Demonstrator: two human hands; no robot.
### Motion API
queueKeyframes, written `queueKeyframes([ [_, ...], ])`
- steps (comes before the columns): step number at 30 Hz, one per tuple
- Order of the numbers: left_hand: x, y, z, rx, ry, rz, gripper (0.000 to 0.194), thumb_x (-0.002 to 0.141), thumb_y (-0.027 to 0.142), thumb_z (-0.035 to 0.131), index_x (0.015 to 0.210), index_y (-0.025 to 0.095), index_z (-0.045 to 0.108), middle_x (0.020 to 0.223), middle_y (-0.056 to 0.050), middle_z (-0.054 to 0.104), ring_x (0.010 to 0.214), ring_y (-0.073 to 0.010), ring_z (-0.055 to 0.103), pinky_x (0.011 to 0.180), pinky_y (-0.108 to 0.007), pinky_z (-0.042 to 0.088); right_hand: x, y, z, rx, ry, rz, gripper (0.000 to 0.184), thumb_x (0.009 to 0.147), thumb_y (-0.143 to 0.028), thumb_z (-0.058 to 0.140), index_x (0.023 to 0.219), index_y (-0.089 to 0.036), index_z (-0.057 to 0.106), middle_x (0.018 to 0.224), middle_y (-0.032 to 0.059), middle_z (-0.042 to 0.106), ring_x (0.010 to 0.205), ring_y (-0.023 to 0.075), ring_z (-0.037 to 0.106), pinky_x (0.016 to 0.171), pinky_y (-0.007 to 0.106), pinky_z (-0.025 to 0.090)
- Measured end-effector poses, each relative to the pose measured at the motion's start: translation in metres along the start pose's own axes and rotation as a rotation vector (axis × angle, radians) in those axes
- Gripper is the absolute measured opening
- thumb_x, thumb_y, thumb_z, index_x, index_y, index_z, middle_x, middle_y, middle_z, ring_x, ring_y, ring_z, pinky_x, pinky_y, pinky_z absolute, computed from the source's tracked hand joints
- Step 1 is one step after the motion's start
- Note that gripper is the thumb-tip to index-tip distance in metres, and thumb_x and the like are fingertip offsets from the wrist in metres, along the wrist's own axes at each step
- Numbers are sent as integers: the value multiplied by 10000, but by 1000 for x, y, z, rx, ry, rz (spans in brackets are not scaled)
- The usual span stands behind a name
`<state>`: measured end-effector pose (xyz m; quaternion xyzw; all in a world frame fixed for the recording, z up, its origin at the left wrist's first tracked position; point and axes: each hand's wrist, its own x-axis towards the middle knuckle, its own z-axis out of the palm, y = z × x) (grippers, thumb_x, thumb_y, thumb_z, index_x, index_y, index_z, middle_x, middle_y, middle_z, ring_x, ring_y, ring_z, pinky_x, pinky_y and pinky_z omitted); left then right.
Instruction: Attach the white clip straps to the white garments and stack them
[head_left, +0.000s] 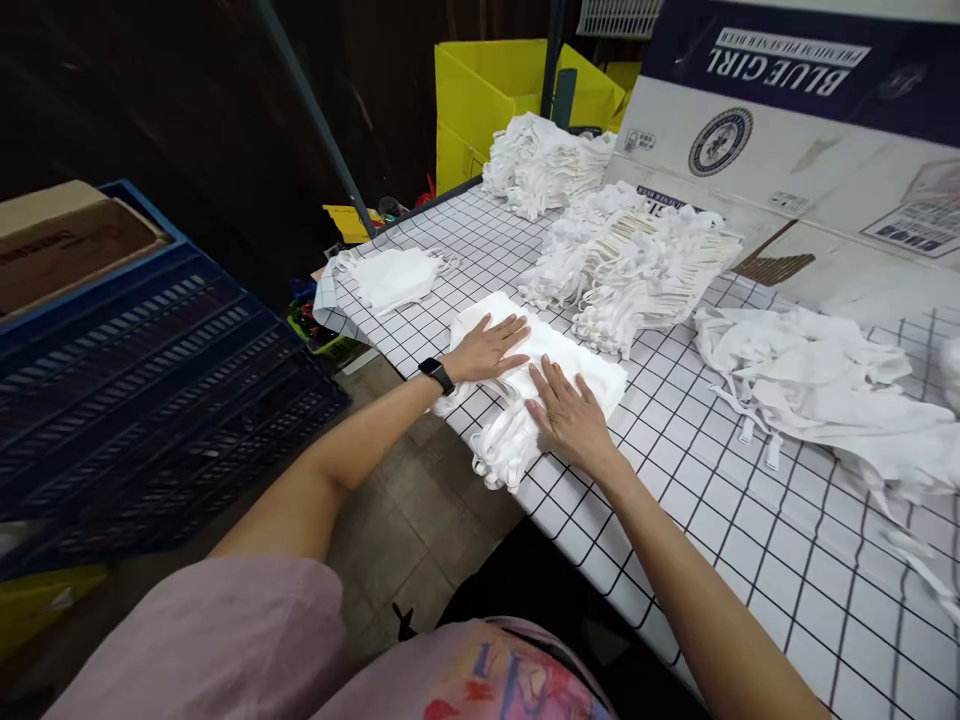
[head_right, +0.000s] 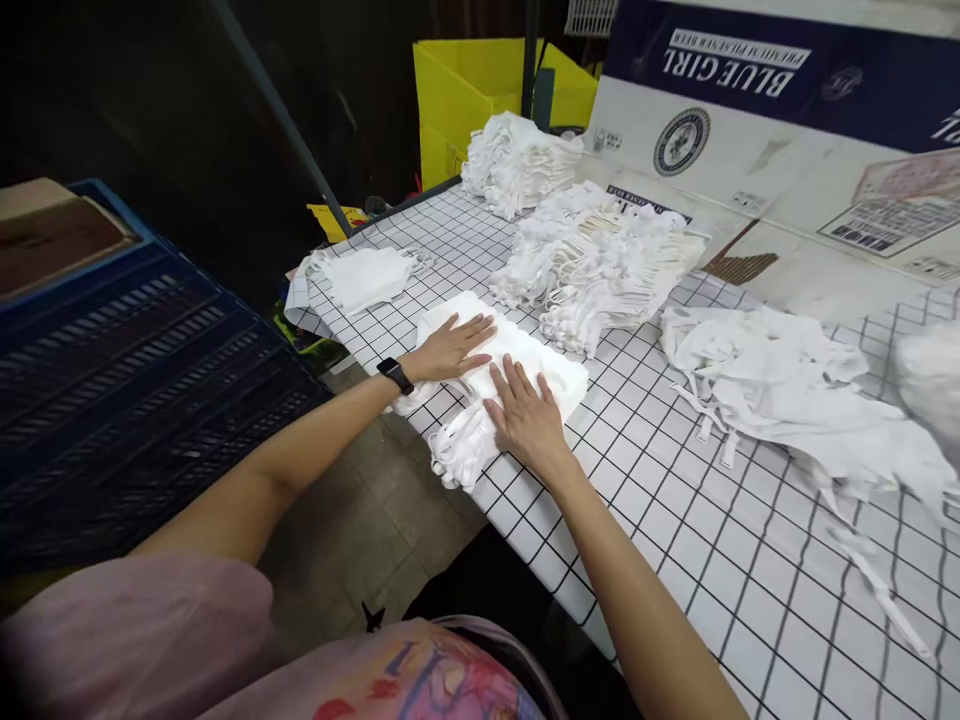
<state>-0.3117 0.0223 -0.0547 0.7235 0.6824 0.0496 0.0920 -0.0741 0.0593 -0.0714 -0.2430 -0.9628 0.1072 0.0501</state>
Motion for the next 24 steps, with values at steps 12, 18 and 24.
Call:
queueKeyframes([
  [12, 0, 30, -22, 131, 0, -45, 700, 1066, 617, 224, 1670, 266, 194, 1750, -40, 151, 1642, -285, 89, 1302, -642, -19, -9, -7, -18, 87, 45, 159, 689, 1105, -517, 237, 1685, -148, 201, 1730, 108, 195, 1616, 261, 168, 1307, 525, 102],
  [18, -2, 54, 2, 75, -66, -36, 715, 1066, 608, 166, 1672, 229, 191, 1749, -51, 141, 1638, -260, 125, 1317, -607, 3, -27, 3, 1, 82, 104, 262, 689, 1099, -472, 269, 1649, -56, 289, 1722, 171, 201, 1624, 276, 122, 1314, 526, 65],
  [24, -3, 52, 7, 95, -91, -41, 679, 1064, 579, 142, 1674, 282, 173, 1754, -4, 91, 1644, -228, 87, 1317, -583, -20, -27, -1, 13, 120, 172, 260, 672, 1084, -418, 353, 1645, -54, 294, 1722, 211, 168, 1623, 315, 112, 1306, 550, 83],
])
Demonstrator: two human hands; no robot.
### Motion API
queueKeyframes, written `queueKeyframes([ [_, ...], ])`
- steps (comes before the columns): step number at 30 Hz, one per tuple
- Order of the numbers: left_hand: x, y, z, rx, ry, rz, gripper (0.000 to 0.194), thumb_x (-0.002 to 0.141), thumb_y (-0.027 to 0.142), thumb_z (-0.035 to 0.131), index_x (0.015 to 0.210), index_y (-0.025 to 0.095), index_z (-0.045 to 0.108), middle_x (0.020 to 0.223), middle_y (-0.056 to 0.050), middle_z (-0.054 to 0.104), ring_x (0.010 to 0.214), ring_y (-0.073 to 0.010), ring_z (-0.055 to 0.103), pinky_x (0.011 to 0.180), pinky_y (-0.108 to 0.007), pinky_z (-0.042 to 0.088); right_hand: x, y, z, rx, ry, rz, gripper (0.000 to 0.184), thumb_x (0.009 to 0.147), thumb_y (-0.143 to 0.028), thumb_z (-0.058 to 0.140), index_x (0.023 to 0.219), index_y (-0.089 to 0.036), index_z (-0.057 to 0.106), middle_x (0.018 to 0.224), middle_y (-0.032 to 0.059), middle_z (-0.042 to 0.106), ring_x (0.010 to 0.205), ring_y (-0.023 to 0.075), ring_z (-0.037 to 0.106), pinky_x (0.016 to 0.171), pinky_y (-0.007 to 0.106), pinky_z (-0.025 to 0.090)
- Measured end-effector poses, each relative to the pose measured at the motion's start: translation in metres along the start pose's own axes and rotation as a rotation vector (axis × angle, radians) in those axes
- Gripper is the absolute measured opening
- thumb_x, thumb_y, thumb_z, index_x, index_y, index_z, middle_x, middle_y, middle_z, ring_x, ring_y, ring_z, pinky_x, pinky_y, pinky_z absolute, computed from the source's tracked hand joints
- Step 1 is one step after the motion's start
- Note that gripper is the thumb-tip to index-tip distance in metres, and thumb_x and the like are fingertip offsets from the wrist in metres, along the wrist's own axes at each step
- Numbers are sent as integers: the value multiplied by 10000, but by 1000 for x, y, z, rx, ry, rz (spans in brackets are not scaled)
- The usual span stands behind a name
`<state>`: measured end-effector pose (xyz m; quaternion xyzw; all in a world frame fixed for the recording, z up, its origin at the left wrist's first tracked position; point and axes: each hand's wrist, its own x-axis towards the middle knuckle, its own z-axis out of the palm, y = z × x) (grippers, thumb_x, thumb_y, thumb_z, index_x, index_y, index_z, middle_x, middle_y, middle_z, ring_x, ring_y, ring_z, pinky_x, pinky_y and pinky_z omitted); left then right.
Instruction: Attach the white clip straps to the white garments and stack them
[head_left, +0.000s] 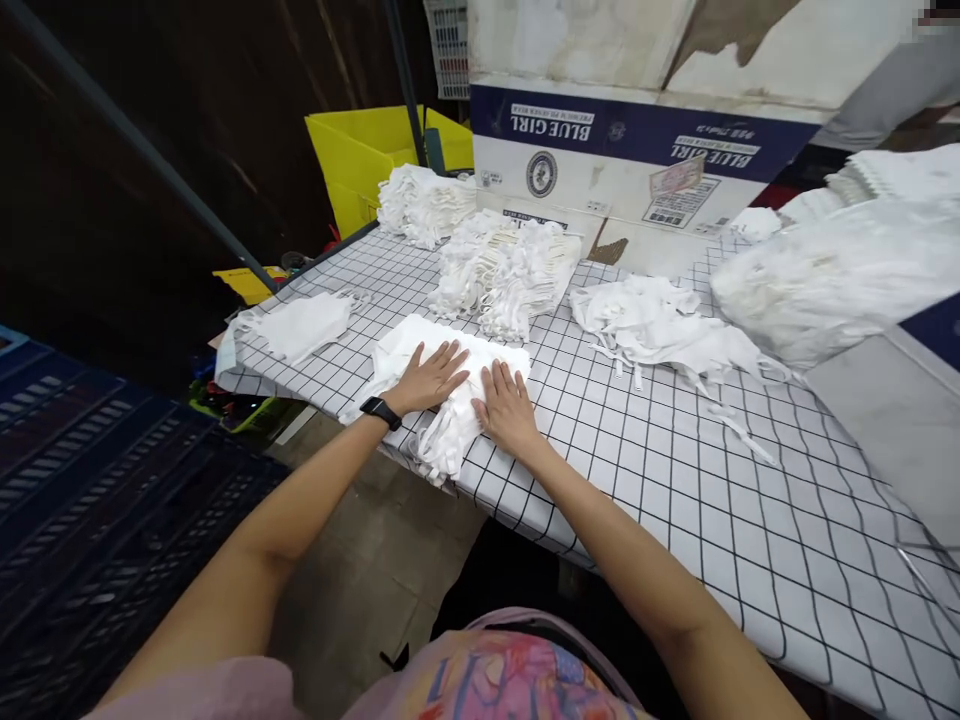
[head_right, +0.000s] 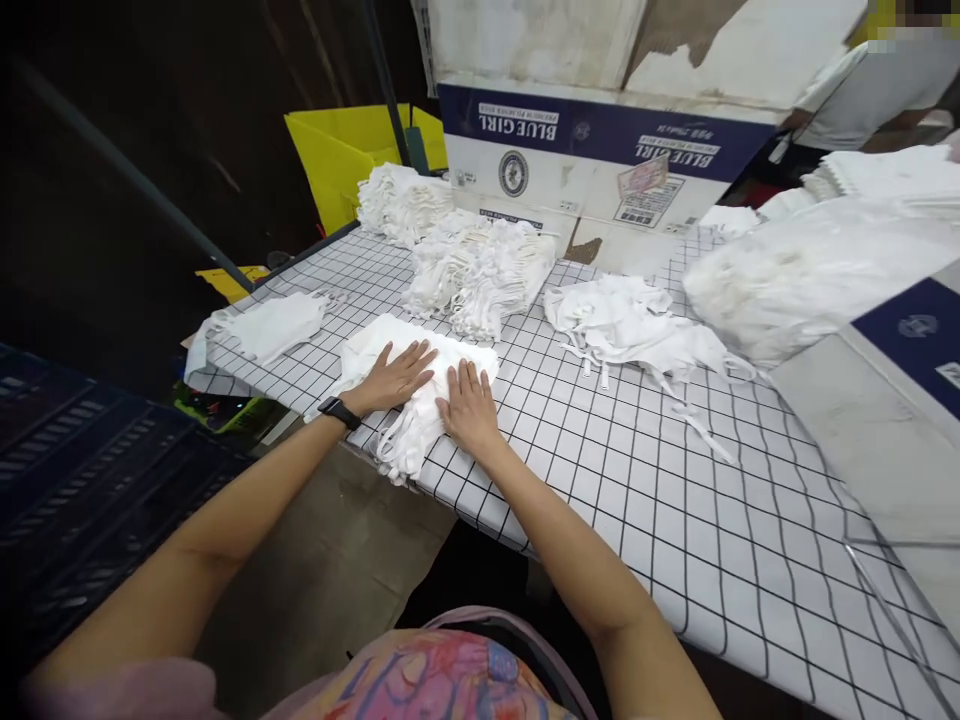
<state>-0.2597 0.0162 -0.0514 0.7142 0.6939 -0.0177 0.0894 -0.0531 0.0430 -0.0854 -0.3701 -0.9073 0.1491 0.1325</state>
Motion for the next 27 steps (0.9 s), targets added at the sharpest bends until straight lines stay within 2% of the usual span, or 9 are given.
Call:
queueKeyframes([
  [3, 0, -1, -3, 13, -18, -16, 670, 1059, 564, 145, 1671, 296, 188, 1751, 12, 107, 1643, -229, 97, 1316, -583, 0, 1, -1, -8, 38, -52, -3, 654, 1081, -408, 387, 1645, -86, 310, 1724, 190, 180, 1623, 300, 114, 1306, 540, 93],
  [6, 2, -8, -7, 7, -43, -10, 677, 1051, 557, 153, 1667, 282, 212, 1748, -2, 127, 1640, -247, 115, 1306, -611, 23, -12, 5, -22, 80, -78, -24, 639, 1091, -443, 375, 1659, -161, 297, 1740, 134, 160, 1627, 259, 95, 1308, 515, 103],
  [9, 6, -14, -13, -41, -43, 9, 719, 1032, 607, 195, 1657, 257, 257, 1737, -54, 194, 1629, -293, 166, 1283, -669, 55, -47, 18, -34, 138, -40, -27, 615, 1104, -483, 325, 1660, -222, 294, 1754, 103, 129, 1631, 250, 61, 1299, 549, 105],
  [12, 6, -1, -20, -116, 94, 21, 742, 1020, 664, 240, 1637, 258, 315, 1727, -87, 242, 1623, -338, 177, 1264, -709, 85, -96, 46, -45, 178, 58, 21, 571, 1095, -460, 367, 1617, -229, 381, 1740, 126, 210, 1620, 287, 152, 1276, 594, 181],
  [15, 5, 39, -26, -112, 231, 135, 682, 1027, 640, 301, 1556, 242, 464, 1699, -106, 327, 1602, -352, 240, 1271, -690, 132, -147, 91, -57, 203, 212, 112, 495, 1055, -388, 468, 1524, -232, 507, 1688, 153, 335, 1539, 318, 347, 1209, 609, 341],
  [19, 21, 117, -26, -91, 247, 420, 561, 1028, 537, 440, 1464, 207, 563, 1645, -148, 416, 1538, -330, 371, 1268, -613, 251, -197, 155, -78, 240, 427, 287, 372, 1023, -351, 497, 1307, -196, 680, 1543, 187, 513, 1434, 329, 478, 1146, 585, 452],
  [23, 66, 202, -17, -80, 190, 594, 445, 1023, 389, 513, 1416, 195, 588, 1639, -160, 414, 1521, -306, 391, 1250, -570, 310, -222, 196, -94, 220, 617, 412, 343, 998, -351, 515, 1205, -187, 732, 1467, 181, 572, 1374, 333, 529, 1111, 583, 492],
  [25, 95, 242, -12, -77, 182, 603, 416, 1001, 327, 554, 1395, 200, 598, 1627, -155, 428, 1490, -306, 428, 1235, -554, 342, -226, 205, -97, 197, 698, 424, 335, 995, -341, 510, 1178, -186, 744, 1408, 177, 611, 1329, 325, 560, 1107, 579, 498],
  [27, 125, 277, -8, -95, 201, 539, 423, 975, 277, 585, 1394, 213, 589, 1572, -140, 492, 1452, -292, 464, 1217, -513, 379, -228, 211, -96, 179, 747, 427, 317, 994, -329, 508, 1132, -192, 758, 1326, 173, 650, 1264, 323, 591, 1087, 578, 514],
])
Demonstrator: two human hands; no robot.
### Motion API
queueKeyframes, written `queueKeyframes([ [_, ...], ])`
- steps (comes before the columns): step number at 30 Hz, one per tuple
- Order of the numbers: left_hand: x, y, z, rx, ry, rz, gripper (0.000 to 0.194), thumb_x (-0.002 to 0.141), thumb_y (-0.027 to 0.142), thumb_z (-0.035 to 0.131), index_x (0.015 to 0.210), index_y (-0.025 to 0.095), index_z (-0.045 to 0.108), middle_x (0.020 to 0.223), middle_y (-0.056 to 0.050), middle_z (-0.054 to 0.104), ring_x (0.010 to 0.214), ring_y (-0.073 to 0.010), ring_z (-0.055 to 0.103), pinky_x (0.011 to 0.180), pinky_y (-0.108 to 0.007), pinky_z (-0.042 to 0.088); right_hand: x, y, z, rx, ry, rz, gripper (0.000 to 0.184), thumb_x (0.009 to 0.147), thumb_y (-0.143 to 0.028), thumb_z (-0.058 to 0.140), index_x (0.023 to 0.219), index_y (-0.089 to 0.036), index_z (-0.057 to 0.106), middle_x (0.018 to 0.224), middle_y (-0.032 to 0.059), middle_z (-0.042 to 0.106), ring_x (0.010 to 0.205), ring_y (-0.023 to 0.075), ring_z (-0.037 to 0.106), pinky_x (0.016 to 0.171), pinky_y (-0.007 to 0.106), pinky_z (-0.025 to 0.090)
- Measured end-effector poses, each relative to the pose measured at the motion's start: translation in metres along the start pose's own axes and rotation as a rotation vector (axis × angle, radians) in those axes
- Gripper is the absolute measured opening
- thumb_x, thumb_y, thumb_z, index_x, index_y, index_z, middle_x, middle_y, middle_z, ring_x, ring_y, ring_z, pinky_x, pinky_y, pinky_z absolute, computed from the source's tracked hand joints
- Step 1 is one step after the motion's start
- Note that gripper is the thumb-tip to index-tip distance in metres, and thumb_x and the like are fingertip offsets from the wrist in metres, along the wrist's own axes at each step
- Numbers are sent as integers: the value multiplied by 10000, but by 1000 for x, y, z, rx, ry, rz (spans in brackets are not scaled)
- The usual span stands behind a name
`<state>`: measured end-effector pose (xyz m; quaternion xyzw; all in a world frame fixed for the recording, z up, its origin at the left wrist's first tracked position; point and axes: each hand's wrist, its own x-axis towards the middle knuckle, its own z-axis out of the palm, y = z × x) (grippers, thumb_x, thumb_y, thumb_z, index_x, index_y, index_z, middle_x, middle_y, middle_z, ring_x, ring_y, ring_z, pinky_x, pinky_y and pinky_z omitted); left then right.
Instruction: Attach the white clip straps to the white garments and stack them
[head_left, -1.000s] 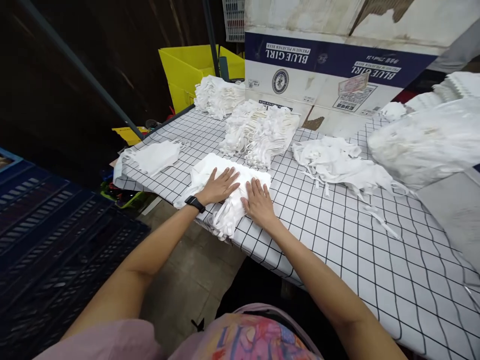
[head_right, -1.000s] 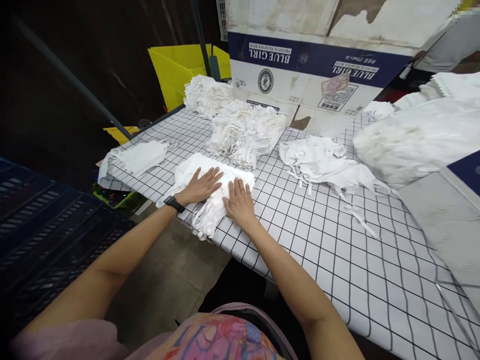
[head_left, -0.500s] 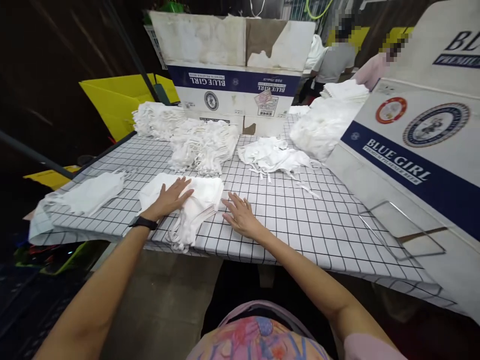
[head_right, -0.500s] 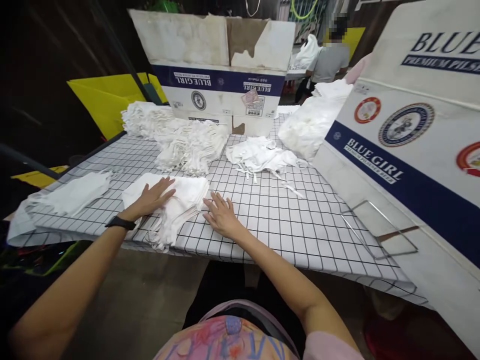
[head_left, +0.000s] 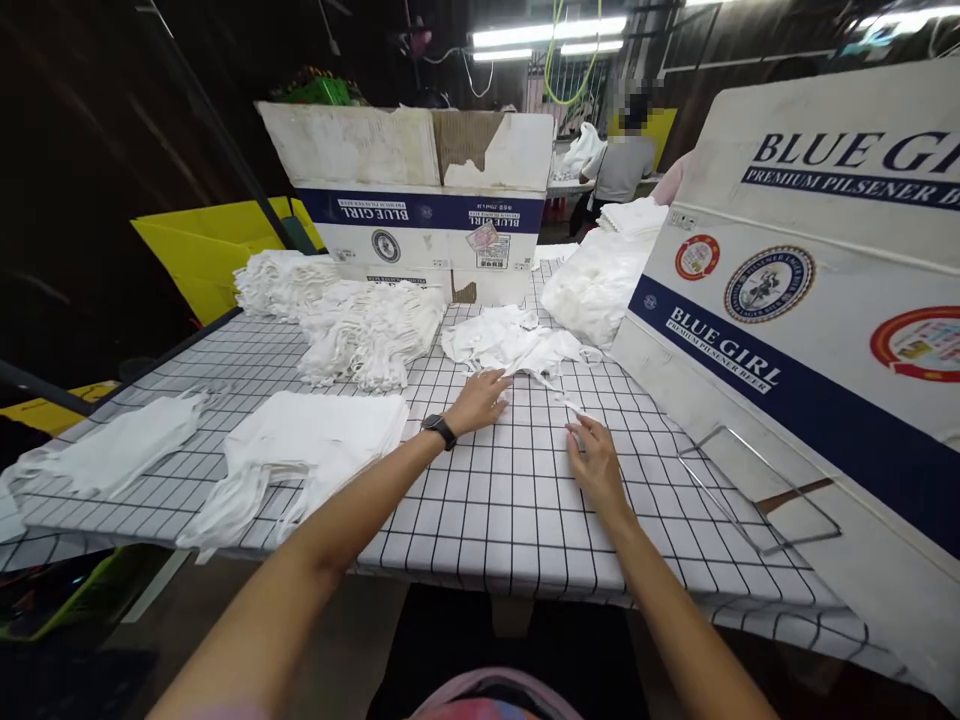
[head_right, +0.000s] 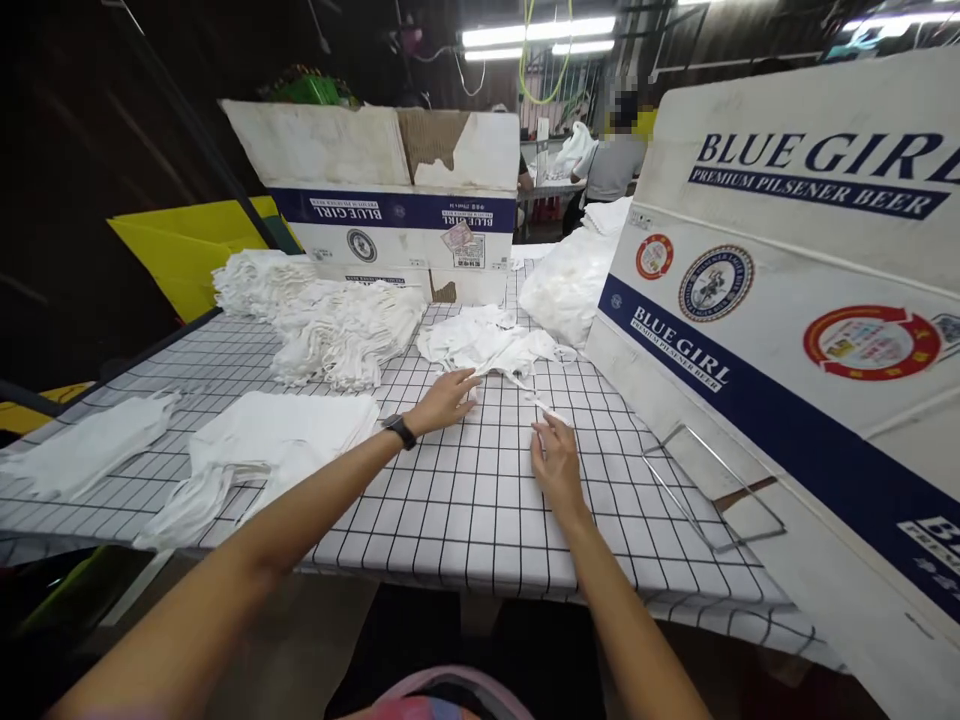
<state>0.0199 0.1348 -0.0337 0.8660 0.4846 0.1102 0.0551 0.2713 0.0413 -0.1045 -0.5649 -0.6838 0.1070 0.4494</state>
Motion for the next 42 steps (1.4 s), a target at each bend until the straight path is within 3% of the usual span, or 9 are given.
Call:
queueKeyframes([
  [4, 63, 15, 18, 11, 66, -113, 326, 914, 177, 599, 1234, 161, 658, 1346, -167, 632, 1266, -311, 575, 1060, -481, 493, -1, 6, 4, -19, 38, -16, 290, 987, -308, 512, 1057, -199, 771, 1264, 173, 665, 1195, 331, 605, 1041, 580, 541],
  [9, 92, 9, 16, -22, 187, -269, 117, 860, 94, 566, 833, 152, 664, 944, -144, 696, 1051, -309, 627, 917, -457, 512, 0, 3, 2, -27, 69, -22, 279, 998, -285, 495, 1039, -210, 760, 1238, 164, 667, 1164, 323, 600, 1003, 569, 554],
  [14, 91, 1, -27, -144, 472, -338, 202, 1001, 175, 387, 958, 178, 584, 884, -63, 659, 846, -184, 635, 783, -310, 521, 1, 1, -2, -11, 66, -8, 271, 992, -270, 495, 1027, -204, 756, 1221, 158, 673, 1148, 315, 598, 995, 558, 558],
  [19, 46, 28, -78, -592, 925, 17, 75, 977, 208, 524, 907, 214, 549, 845, 3, 634, 806, -131, 638, 773, -256, 532, 0, -1, -3, 27, 27, 43, 287, 973, -298, 506, 1039, -198, 767, 1230, 171, 675, 1169, 335, 602, 923, 548, 594],
  [23, -28, 64, -63, -603, 723, 149, 21, 967, 221, 589, 972, 212, 608, 891, -13, 697, 819, -143, 668, 742, -274, 556, 1, -4, -6, 69, 36, 76, 288, 942, -308, 516, 1014, -194, 771, 1196, 170, 686, 1172, 335, 617, 899, 531, 599],
  [26, -86, 87, -17, -554, 325, 246, 49, 936, 168, 582, 934, 198, 621, 1012, -69, 743, 948, -187, 709, 829, -329, 587, 3, -5, -7, 89, 44, 104, 287, 920, -324, 529, 975, -188, 775, 1148, 159, 704, 1118, 314, 656, 953, 533, 574],
  [29, -130, 103, 26, -467, 131, 281, 71, 929, 147, 590, 886, 192, 624, 1271, -120, 714, 1167, -240, 677, 1004, -411, 563, 4, -4, -8, 86, 24, 148, 307, 920, -345, 528, 973, -172, 776, 1147, 157, 707, 1056, 289, 680, 913, 502, 588],
  [35, -160, 102, 40, -492, 116, 277, 86, 969, 183, 586, 1002, 184, 666, 1355, -132, 681, 1240, -239, 649, 1082, -410, 531, 6, -19, -9, 96, -87, 143, 314, 926, -367, 561, 1041, -175, 781, 1189, 147, 703, 1050, 261, 688, 845, 430, 609],
  [42, -157, 100, 43, -496, 103, 217, 165, 945, 127, 551, 952, 193, 702, 1204, -104, 740, 1115, -232, 688, 995, -414, 547, 17, -66, 23, -12, -358, -149, 388, 940, -416, 602, 1243, -200, 710, 1378, 147, 616, 1288, 339, 543, 1080, 544, 485],
])
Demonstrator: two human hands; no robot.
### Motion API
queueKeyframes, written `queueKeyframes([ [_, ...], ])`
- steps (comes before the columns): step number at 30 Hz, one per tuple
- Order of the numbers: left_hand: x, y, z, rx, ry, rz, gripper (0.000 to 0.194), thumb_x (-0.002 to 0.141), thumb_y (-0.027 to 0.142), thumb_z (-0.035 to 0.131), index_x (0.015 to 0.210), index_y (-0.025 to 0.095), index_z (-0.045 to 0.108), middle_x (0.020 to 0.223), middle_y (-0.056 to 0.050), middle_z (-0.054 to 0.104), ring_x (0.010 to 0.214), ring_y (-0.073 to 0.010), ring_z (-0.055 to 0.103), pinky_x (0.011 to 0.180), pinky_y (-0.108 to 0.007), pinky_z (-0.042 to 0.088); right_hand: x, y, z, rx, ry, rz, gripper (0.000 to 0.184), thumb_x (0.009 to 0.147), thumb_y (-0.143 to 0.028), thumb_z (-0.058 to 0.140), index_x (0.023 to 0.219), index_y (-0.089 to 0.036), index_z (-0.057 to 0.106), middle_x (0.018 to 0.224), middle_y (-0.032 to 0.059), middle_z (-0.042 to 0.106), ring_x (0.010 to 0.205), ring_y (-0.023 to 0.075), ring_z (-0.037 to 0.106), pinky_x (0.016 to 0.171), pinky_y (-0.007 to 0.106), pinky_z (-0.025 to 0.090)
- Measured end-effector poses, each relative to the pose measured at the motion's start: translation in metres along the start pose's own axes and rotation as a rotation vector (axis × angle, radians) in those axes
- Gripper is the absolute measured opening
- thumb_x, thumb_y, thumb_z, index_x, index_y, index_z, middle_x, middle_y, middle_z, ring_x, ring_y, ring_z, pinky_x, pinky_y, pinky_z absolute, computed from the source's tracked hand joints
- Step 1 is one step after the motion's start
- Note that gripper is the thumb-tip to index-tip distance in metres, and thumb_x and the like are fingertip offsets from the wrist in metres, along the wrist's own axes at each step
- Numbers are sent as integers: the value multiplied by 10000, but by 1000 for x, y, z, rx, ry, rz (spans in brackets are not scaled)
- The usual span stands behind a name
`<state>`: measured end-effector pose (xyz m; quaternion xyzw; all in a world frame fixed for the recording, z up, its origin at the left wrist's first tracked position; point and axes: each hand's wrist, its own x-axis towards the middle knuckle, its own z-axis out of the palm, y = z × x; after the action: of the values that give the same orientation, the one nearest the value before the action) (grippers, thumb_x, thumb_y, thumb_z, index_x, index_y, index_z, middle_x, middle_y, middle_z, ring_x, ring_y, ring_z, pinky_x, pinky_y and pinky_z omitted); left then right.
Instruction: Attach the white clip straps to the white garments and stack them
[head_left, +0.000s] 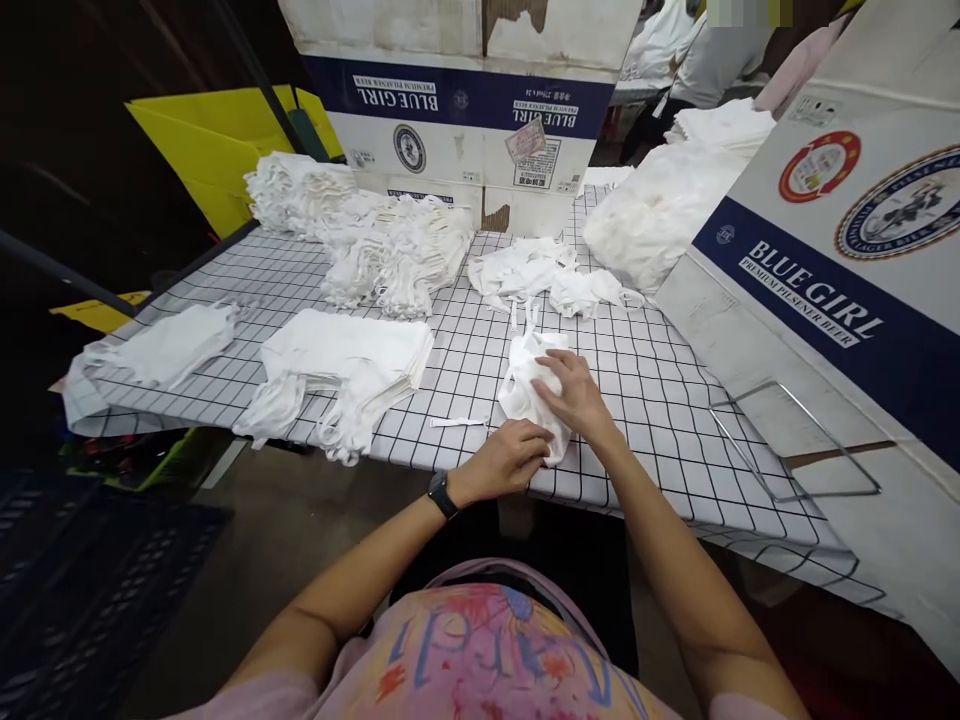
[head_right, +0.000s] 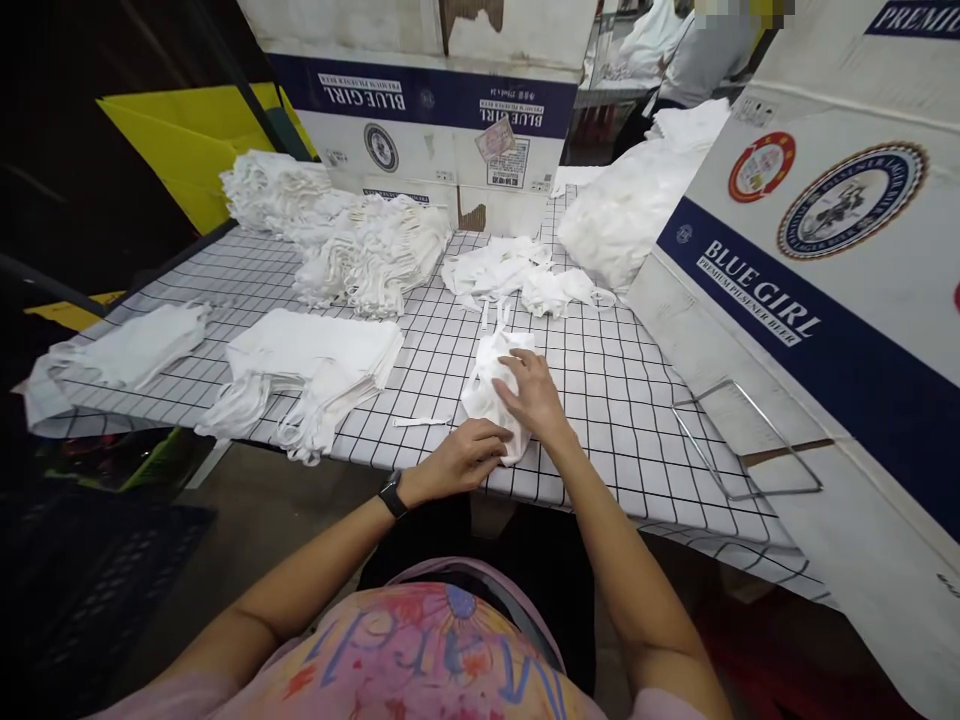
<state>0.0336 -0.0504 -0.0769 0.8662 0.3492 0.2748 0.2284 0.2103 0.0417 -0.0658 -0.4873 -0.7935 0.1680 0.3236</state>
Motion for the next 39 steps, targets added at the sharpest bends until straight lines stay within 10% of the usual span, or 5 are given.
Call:
queueKeyframes([
  [5, -4, 6, 4, 19, 15, 16, 161, 943, 132, 552, 946, 192, 701, 1212, -103, 732, 1086, -231, 691, 968, -395, 548, 10, -8, 12, -51, -74, 48, 196, 905, -313, 580, 937, -181, 721, 1083, 147, 678, 983, 294, 643, 901, 471, 559],
  [16, 20, -15, -23, 213, 12, -118, 161, 981, 177, 552, 1085, 172, 675, 1341, -129, 659, 1236, -281, 598, 1036, -465, 506, -79, 39, -59, 353, 536, 658, 362, 769, -475, 762, 918, -145, 747, 799, 57, 732, 720, 202, 681, 725, 349, 576],
  [28, 35, -4, -35, 134, -191, -172, 203, 991, 185, 520, 890, 161, 695, 842, -22, 697, 746, -155, 612, 818, -339, 452, -122, 54, -61, 25, 686, 661, 373, 851, -518, 636, 844, -156, 727, 742, 66, 697, 678, 194, 590, 705, 324, 483],
  [39, 121, -27, -18, 240, -277, -221, 340, 976, 190, 522, 1305, 192, 611, 1358, -115, 592, 1255, -309, 512, 1062, -504, 395, -124, 52, -59, 83, 727, 638, 387, 900, -517, 596, 846, -159, 732, 821, 93, 749, 739, 215, 644, 760, 333, 504],
])
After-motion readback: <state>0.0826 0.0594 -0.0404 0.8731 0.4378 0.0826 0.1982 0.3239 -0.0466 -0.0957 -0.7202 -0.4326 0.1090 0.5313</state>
